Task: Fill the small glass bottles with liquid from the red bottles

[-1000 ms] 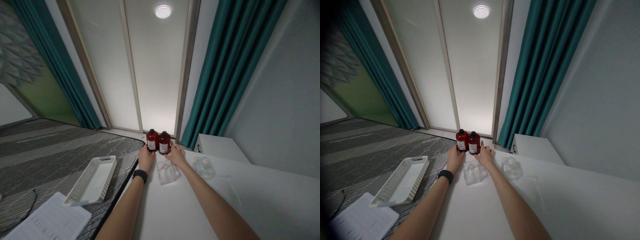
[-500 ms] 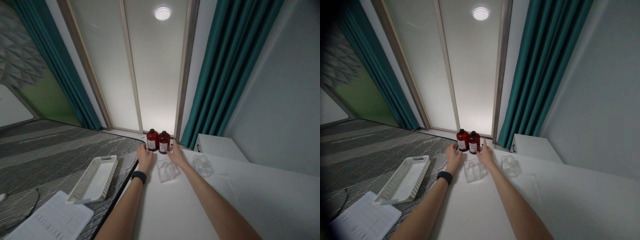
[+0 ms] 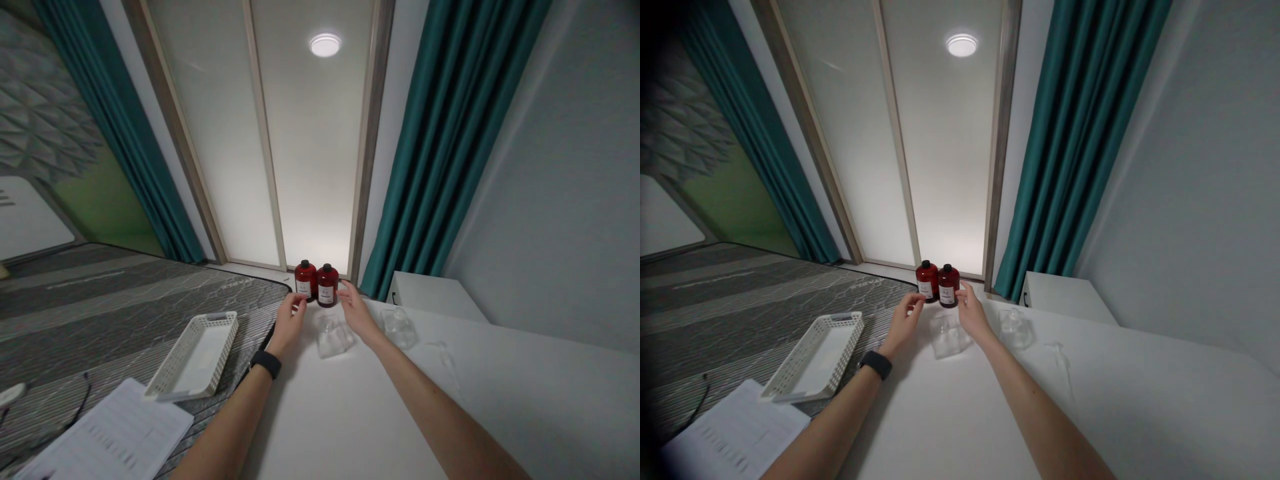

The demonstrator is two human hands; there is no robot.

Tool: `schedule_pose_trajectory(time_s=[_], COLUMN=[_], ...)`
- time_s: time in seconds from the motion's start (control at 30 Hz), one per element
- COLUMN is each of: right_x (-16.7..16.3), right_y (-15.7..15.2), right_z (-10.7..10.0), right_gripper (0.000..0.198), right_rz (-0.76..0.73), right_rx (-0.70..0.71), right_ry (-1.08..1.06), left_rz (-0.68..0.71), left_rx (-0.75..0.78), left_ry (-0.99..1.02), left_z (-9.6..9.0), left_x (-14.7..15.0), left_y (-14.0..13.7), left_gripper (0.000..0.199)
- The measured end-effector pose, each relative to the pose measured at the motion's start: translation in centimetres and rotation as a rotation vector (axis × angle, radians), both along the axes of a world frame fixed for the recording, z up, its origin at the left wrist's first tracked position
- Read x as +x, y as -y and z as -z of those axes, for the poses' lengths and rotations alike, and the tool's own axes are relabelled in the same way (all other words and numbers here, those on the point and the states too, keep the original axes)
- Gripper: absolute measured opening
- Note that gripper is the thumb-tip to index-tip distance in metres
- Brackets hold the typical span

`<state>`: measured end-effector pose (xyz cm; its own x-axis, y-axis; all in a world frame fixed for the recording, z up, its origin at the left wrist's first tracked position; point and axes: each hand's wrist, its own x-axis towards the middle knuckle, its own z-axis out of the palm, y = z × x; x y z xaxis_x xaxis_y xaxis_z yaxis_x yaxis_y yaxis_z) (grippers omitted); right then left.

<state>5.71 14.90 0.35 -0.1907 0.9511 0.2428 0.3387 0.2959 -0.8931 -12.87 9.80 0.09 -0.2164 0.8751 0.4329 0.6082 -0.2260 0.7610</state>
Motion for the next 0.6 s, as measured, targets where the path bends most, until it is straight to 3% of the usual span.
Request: schedule_pose_trajectory(time_s=[0.1,0.27,0.33,0.47,0.6], right_x=[0.1,1.0,1.7,3.4,5.7], right_y=[1.3,4.0,5.2,7.9,10.5], right_z=[0.0,0.3,0.5,0.7,1.1], right_gripper=[0.054,0.047,0.045,0.042,0.04], right_rz=[-0.025,-0.023,-0.022,-0.018,0.008], right_rx=[0.025,0.081,0.098,0.123,0.175], right_ry=[-0.061,-0.137,-0.149,-0.146,-0.108], left_rz=[0.159,0.402,0.414,0.398,0.385], left_rx=[-0.041,-0.111,-0.12,-0.122,-0.113], left_ry=[-0.031,-0.152,-0.168,-0.169,-0.157], left_z=[-0.9,-0.7,-0.5,-0.7,-1.2], left_x=[0.0,0.5,0.9,1.6,2.8], left_y=[2.0,4.4,4.8,5.1,5.3], left_gripper=[0.025,0.076,0.075,0.052,0.047])
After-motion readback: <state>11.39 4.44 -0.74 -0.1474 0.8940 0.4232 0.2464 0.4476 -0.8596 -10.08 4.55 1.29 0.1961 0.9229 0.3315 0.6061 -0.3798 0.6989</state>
